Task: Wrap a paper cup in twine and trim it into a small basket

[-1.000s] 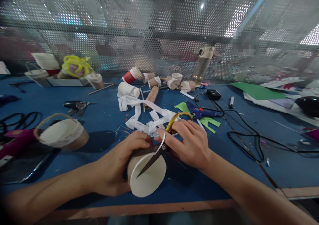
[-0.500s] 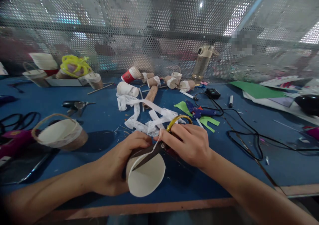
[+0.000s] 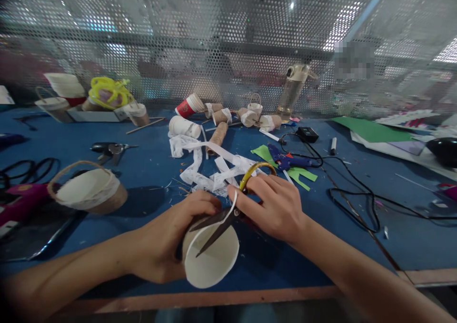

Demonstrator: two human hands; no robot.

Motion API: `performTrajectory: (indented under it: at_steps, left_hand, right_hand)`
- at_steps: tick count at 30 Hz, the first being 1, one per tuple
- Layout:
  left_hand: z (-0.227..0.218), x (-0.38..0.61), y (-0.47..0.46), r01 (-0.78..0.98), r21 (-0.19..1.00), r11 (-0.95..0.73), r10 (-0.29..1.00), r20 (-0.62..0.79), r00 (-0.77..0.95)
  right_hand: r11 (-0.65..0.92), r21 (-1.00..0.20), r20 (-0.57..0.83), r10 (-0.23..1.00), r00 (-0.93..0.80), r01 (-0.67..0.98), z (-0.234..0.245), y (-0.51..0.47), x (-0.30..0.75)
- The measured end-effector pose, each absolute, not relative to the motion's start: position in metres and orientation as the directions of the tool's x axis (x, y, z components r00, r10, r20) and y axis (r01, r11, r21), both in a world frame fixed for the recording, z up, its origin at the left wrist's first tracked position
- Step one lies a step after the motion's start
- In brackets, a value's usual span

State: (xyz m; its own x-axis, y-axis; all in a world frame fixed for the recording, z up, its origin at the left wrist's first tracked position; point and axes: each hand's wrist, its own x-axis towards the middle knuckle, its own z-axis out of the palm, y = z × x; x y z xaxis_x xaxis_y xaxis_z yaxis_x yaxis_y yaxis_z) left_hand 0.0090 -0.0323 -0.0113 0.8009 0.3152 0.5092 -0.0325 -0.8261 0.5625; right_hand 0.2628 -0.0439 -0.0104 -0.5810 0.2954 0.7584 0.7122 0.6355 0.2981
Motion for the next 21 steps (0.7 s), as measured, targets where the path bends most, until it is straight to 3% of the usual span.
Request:
performTrajectory:
  at_steps: [21]
  left_hand:
    - [-0.0110, 0.0102, -0.0335, 0.000, 0.575, -0.818, 0.313, 0.445, 0.839]
  right_hand:
    - [0.678, 0.317, 0.736, 0.266, -0.623, 0.664, -0.0037, -0.0472, 0.2616]
